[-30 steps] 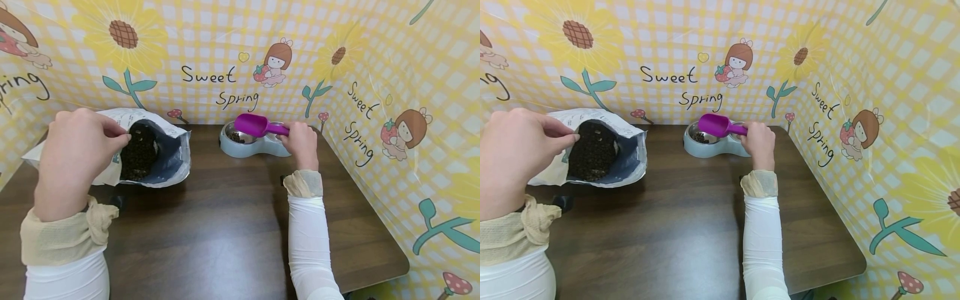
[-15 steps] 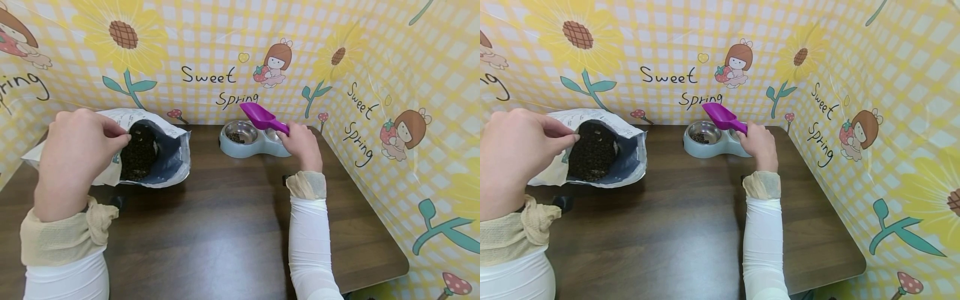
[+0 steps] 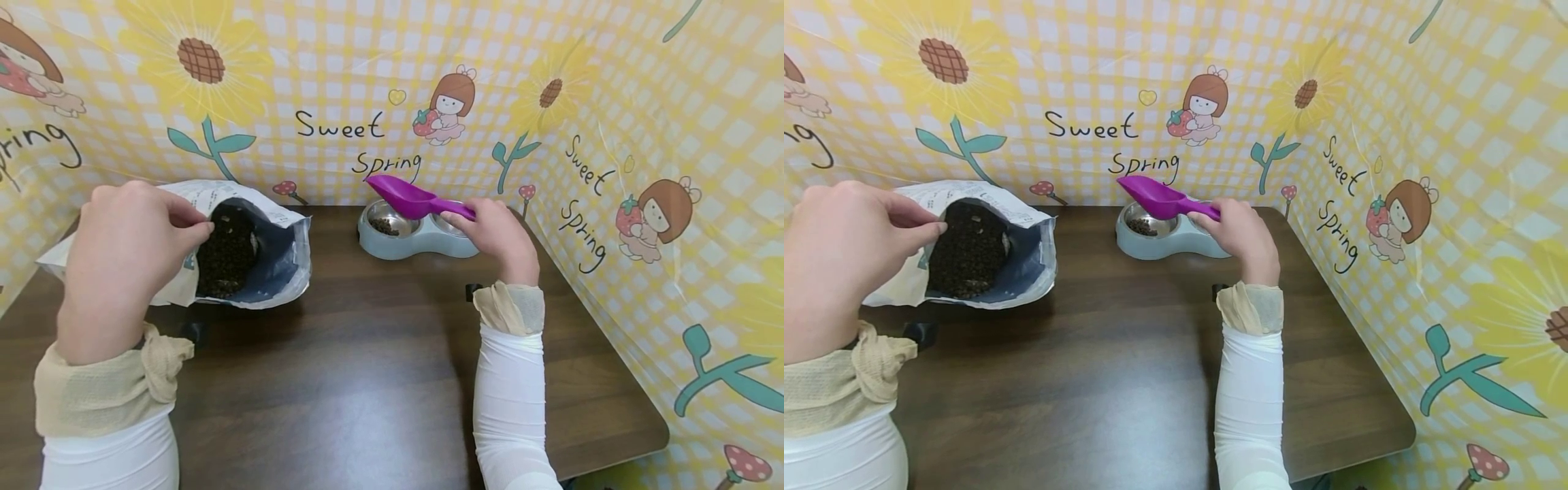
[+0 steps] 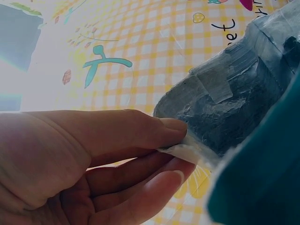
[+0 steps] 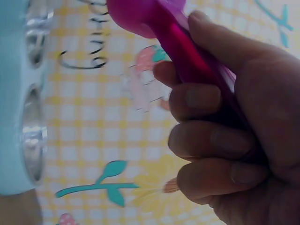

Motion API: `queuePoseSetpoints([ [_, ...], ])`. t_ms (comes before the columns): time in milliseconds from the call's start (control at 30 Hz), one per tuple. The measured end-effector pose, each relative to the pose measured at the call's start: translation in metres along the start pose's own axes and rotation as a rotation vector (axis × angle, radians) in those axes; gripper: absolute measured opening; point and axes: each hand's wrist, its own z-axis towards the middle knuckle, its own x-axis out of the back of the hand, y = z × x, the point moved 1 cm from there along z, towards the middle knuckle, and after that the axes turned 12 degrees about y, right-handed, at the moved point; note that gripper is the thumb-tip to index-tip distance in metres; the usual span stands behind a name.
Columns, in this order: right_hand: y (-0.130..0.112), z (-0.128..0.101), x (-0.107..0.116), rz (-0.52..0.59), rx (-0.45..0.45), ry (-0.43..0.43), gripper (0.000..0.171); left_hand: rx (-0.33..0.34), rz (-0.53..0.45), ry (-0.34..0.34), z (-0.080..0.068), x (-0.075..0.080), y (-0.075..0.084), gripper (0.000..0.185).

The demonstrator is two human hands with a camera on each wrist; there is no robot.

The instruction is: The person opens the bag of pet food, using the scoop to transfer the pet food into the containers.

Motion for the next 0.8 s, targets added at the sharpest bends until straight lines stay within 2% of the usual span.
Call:
queuePoseSetpoints([
  [400,-0.044,-0.034,0.041,0.065,0.133,-0.04,0.032,-0.005,-0.003,0.0,0.0,0.0,0.0,0.016],
  [633,-0.063,-0.049,0.051,0.062,0.221,-0.092,0.031,0.004,-0.007,0.0,0.0,0.0,0.0,0.017],
  [800,-0.077,-0.057,0.05,0.104,0.248,-0.14,0.031,-0.001,-0.006,0.002,0.0,0.0,0.0,0.016],
])
